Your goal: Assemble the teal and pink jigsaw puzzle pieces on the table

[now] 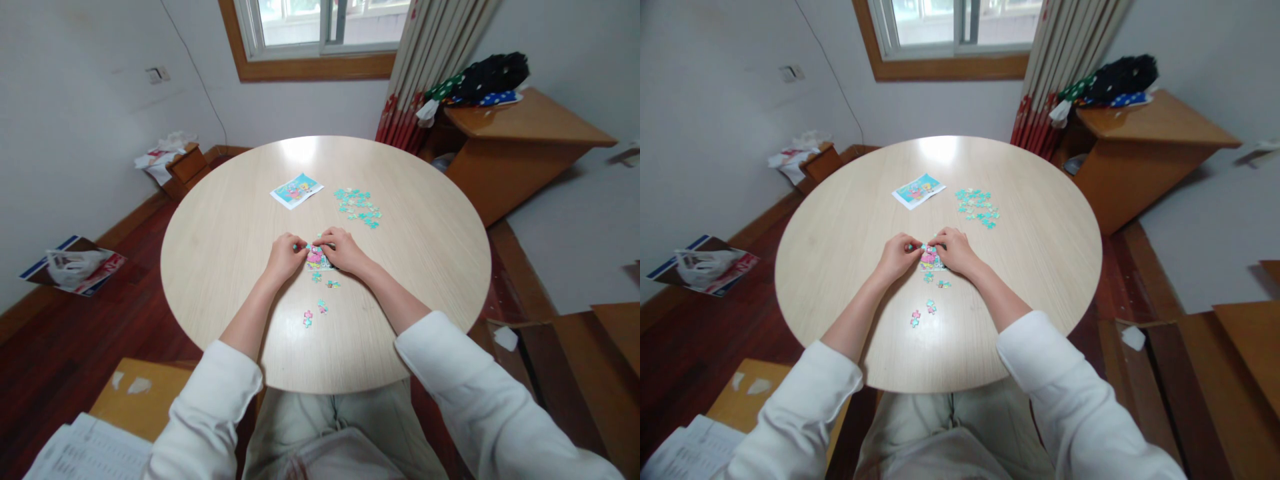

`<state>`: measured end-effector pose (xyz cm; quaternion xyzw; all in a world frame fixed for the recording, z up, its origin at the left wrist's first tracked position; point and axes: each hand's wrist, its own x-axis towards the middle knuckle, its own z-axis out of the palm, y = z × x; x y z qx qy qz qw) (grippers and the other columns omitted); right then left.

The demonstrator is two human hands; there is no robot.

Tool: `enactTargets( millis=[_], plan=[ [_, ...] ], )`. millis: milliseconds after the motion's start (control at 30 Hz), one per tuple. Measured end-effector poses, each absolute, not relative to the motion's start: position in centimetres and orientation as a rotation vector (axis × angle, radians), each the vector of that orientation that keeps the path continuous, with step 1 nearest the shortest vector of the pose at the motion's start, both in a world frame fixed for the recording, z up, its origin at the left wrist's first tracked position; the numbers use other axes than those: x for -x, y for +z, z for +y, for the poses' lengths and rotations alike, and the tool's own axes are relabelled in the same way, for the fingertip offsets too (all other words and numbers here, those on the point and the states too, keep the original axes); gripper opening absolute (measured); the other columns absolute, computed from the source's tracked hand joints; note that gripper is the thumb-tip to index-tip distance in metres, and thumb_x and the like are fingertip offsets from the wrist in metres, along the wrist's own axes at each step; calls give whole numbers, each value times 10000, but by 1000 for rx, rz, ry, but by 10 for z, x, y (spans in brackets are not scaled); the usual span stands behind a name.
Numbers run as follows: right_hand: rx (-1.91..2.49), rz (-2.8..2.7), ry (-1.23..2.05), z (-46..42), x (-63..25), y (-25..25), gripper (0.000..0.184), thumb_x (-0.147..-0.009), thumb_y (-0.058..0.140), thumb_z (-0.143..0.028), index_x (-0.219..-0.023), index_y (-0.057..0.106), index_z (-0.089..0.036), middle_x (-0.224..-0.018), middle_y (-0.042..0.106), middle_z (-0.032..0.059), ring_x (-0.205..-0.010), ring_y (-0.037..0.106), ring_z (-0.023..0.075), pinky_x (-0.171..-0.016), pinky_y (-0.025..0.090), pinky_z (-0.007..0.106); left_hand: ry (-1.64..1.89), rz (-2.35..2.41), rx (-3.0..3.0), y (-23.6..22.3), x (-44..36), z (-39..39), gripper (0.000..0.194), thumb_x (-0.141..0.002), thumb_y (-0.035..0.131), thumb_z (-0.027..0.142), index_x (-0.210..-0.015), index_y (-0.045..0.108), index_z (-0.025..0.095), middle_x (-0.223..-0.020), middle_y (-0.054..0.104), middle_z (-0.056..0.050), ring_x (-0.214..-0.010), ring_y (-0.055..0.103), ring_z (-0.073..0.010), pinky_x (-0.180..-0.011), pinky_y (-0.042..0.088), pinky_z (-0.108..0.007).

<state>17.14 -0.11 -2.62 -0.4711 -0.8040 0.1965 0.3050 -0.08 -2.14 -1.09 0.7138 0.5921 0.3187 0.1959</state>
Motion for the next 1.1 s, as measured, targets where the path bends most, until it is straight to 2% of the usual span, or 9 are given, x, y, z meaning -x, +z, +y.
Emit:
enactTargets(
  millis=[733, 1100],
  plan=[
    [1275, -2156, 510, 0, -171, -22, 296, -838, 482, -91, -1010, 713, -158, -979, 689, 98, -941, 612, 204, -892, 448, 367, 906, 1713, -2073, -20, 1, -16, 58, -772, 633, 191, -758, 684, 166, -773, 607, -34, -753, 556, -161, -757, 446, -308],
    [1257, -2130, 511, 1, -172, -24, 305, -836, 488, -89, -1039, 700, -172, -1015, 698, 89, -966, 620, 201, -893, 464, 356, 900, 1708, -2055, -17, -1, -17, 60, -775, 638, 185, -773, 692, 158, -786, 609, -42, -768, 563, -165, -769, 447, -310]
  ],
)
